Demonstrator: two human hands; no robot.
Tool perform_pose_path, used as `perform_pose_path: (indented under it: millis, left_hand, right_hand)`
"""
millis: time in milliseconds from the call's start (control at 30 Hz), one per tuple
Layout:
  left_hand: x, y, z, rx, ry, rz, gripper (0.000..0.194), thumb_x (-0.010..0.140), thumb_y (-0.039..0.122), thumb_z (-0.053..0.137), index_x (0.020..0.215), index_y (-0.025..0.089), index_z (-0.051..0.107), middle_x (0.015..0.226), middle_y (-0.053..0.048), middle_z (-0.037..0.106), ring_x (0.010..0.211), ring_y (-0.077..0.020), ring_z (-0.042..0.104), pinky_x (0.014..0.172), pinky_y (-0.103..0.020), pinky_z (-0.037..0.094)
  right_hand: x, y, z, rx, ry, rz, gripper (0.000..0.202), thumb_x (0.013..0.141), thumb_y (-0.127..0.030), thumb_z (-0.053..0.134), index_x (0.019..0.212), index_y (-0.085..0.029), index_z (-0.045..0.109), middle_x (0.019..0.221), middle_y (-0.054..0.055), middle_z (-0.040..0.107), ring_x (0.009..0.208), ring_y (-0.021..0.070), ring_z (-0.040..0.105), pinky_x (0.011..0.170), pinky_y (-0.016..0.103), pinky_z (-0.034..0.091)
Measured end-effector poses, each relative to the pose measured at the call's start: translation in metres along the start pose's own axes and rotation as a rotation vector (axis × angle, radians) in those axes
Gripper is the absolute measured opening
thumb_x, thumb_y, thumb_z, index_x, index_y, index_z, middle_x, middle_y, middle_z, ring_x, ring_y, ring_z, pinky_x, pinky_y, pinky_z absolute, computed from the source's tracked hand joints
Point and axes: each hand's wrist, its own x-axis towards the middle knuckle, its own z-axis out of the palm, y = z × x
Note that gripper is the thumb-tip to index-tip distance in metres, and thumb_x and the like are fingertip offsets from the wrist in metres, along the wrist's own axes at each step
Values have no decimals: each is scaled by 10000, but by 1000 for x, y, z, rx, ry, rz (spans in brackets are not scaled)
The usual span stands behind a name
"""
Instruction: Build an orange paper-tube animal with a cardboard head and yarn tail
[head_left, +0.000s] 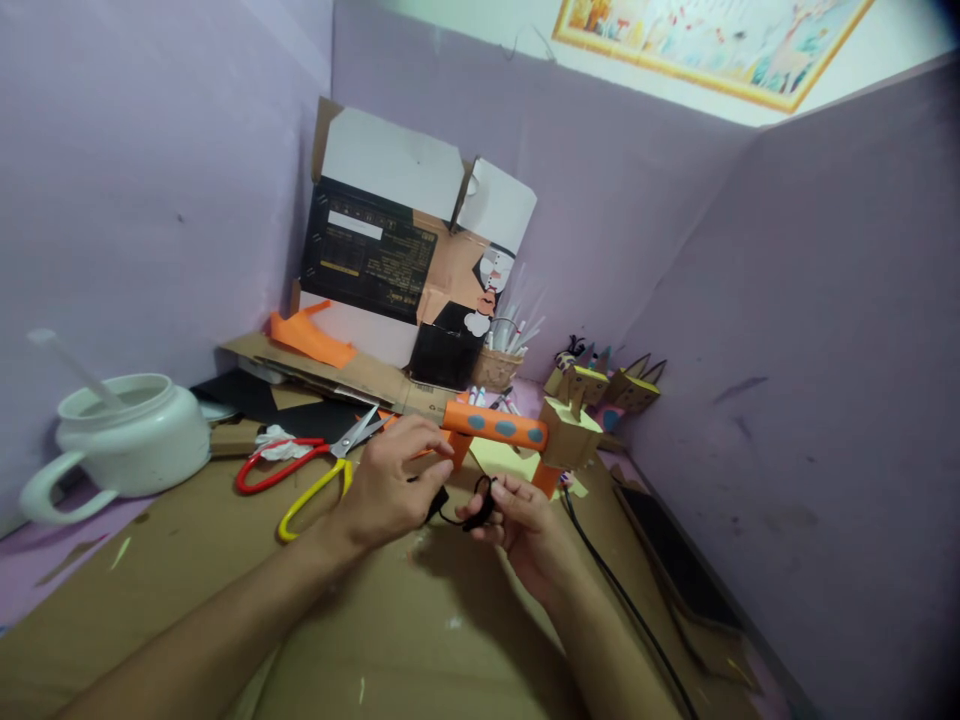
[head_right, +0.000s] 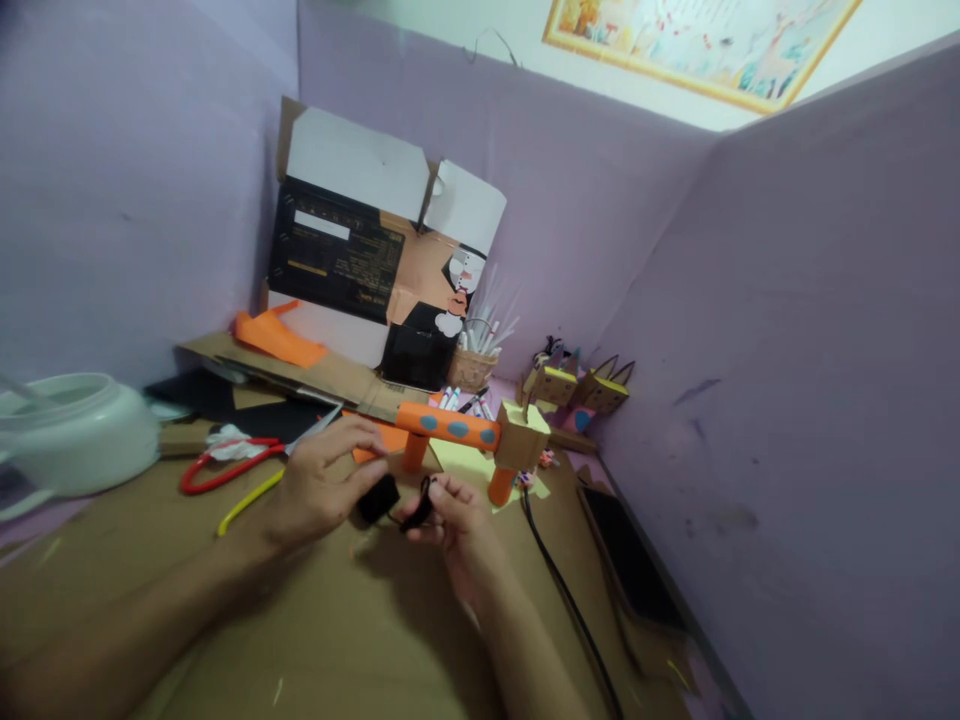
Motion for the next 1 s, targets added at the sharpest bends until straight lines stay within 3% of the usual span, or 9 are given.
perform_pose_path:
  millis: [67, 167, 300, 433, 667, 900, 1000]
  left_hand:
    - [-2, 2, 3, 38, -30, -96, 137, 761, 222, 523, 661, 162, 594, 697, -28, 598, 682, -142, 544, 650, -244, 421]
    - [-5, 3, 10, 55, -180, -377, 272, 753, 345, 522, 590, 151, 620, 551, -5, 554, 530, -120, 476, 500, -231, 347]
    - [-9, 5, 21, -220, -410, -627, 165, 643, 292, 586, 604, 135, 615, 478, 35, 504, 446, -90, 426, 435, -208, 302]
    - [-13, 8, 30, -443, -403, -824, 157, 599, 276, 594, 529, 158, 517, 370, 73, 411, 343, -73, 355, 375, -206, 259]
    - [-17, 4, 40, -539, -241, -721, 156, 547, 222, 646, 660, 116, 656, 471, 60, 456, 452, -57, 336, 444, -199, 255]
    - [-16, 8, 45, -530, -123, -757, 226, 489, 262, 667, 662, 126, 612, 405, 107, 326, 419, -44, 260, 443, -198, 210]
    - [-16, 10, 46, -613, -114, -794, 201, 489, 245, 657, 638, 119, 608, 444, 69, 462, 446, -61, 379, 483, -200, 296]
  right_hand:
    - [3, 0, -4, 103, 22, 19, 224, 618, -297, 759, 686, -137, 617, 667, 28, 701, 657, 154, 678, 463, 161, 515]
    - [6, 2, -9, 236, 84, 60, 199, 589, -245, 771, 704, -149, 640, 710, 23, 727, 693, 149, 689, 452, 133, 516]
    - [7, 5, -8, 309, 135, 63, 142, 618, -202, 743, 718, -153, 654, 748, 34, 739, 723, 153, 694, 456, 129, 524]
    - [6, 9, -3, 326, 137, 34, 128, 627, -194, 732, 716, -154, 650, 736, 40, 736, 691, 147, 690, 448, 123, 515]
    - [6, 12, 1, 362, 175, -11, 163, 600, -217, 746, 707, -159, 639, 745, 47, 740, 728, 157, 691, 422, 108, 479]
    - [6, 14, 3, 341, 206, -44, 127, 624, -211, 718, 697, -167, 624, 774, 49, 740, 712, 152, 682, 459, 140, 491]
    - [5, 15, 3, 325, 197, -53, 130, 628, -222, 721, 700, -170, 626, 783, 47, 740, 713, 152, 678, 467, 145, 488]
